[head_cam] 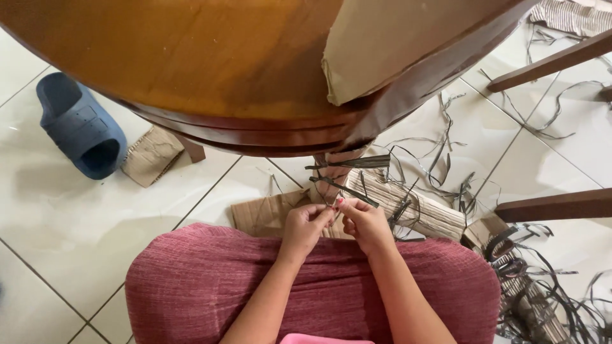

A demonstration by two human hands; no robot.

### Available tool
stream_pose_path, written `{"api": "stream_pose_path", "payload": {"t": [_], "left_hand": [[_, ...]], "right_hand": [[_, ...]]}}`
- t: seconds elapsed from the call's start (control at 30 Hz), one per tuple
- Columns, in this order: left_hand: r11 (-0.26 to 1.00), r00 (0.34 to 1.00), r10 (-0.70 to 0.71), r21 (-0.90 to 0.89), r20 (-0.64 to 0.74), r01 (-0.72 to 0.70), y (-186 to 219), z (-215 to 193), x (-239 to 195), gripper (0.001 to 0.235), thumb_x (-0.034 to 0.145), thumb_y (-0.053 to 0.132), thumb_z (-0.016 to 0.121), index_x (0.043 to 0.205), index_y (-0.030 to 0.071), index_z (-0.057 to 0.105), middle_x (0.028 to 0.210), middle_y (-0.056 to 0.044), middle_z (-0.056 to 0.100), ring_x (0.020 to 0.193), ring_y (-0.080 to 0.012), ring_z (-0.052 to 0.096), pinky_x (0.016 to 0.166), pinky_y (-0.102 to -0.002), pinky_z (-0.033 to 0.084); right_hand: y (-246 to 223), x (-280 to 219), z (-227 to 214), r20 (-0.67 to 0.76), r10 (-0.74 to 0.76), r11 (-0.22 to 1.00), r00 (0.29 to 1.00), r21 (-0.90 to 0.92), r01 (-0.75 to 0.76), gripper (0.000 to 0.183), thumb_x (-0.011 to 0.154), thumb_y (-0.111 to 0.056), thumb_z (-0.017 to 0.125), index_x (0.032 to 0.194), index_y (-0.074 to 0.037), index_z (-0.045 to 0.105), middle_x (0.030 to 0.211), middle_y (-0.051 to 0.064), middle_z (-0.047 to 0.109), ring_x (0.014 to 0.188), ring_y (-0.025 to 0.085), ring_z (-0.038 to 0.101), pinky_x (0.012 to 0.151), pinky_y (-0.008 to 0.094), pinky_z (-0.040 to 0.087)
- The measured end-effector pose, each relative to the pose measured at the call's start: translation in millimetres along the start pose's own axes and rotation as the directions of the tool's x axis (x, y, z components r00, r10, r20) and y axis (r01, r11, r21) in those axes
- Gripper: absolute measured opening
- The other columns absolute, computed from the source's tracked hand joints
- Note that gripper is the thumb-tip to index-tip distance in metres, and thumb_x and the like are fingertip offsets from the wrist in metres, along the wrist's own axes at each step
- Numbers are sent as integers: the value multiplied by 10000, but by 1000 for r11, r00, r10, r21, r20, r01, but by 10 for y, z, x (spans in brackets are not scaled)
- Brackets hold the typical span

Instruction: Wrapping and tying decorative or protective strips around the leg of a wooden chair

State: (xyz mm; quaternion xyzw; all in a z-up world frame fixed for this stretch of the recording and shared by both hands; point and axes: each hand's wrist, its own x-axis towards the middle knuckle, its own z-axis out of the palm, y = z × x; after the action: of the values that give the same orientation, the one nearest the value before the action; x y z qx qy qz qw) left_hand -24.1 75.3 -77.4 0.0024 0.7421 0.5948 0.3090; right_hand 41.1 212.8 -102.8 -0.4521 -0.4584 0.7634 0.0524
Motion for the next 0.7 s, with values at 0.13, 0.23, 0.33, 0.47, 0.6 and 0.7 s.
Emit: {"api": "stream_pose_path", "payload": {"t": [0.13, 0.23, 0.33, 0.47, 0.6, 0.7], "left_hand": [[985, 996, 83, 146, 30, -87, 192, -73, -39, 148, 848, 255, 765, 906, 149, 849, 714, -75, 778, 783, -210, 752, 729, -353, 593], [939, 982, 189, 291, 17, -185, 110, -151, 16, 154, 884, 273, 754, 972, 186, 844, 850, -95, 792, 926, -314, 754, 791, -419, 609], [917, 982, 188, 357, 11, -179, 54, -201, 69, 164, 888, 300, 737, 971, 197, 833, 825, -51, 793, 924, -271, 762, 835, -412, 613], [927, 995, 104, 362, 10, -100, 50, -201, 112, 190, 934, 366, 691, 974, 228, 815, 801, 3, 787, 942, -255, 761, 868, -417, 602], [937, 993, 110, 339, -42, -90, 147, -289, 90, 169, 957, 310, 667, 980, 215, 805, 811, 1, 790, 964, -272, 756, 892, -440, 589], [929, 984, 155, 351, -85, -116, 177, -327, 86, 175, 963, 318, 658, 975, 210, 795, 815, -15, 788, 968, -298, 750, 893, -477, 579]], "right_hand": [[-17, -21, 40, -37, 2, 998, 999, 61, 1, 230, 833, -135, 890, 792, -15, 699, 621, 43, 495, 500, 134, 473, 467, 224, 390], [15, -34, 38, -93, -42, 994, 995, 94, 51, 241, 839, -125, 894, 766, -8, 696, 604, 35, 467, 512, 138, 478, 483, 237, 416], [-35, -99, 56, -132, -95, 977, 987, 179, 118, 228, 855, -117, 880, 766, -24, 692, 608, 8, 482, 521, 103, 488, 500, 215, 427], [-205, -267, 167, -137, -238, 957, 962, 135, 256, 222, 876, -77, 844, 762, -32, 659, 602, 35, 513, 520, 126, 514, 526, 235, 455], [-191, -69, 101, -102, -420, 907, 902, -7, 421, 231, 917, -57, 780, 774, -33, 600, 545, 76, 551, 465, 129, 547, 505, 214, 421], [-211, 213, 140, -118, -526, 850, 842, -91, 519, 313, 911, -166, 822, 733, -63, 585, 473, 48, 510, 431, 82, 455, 476, 191, 345]]}}
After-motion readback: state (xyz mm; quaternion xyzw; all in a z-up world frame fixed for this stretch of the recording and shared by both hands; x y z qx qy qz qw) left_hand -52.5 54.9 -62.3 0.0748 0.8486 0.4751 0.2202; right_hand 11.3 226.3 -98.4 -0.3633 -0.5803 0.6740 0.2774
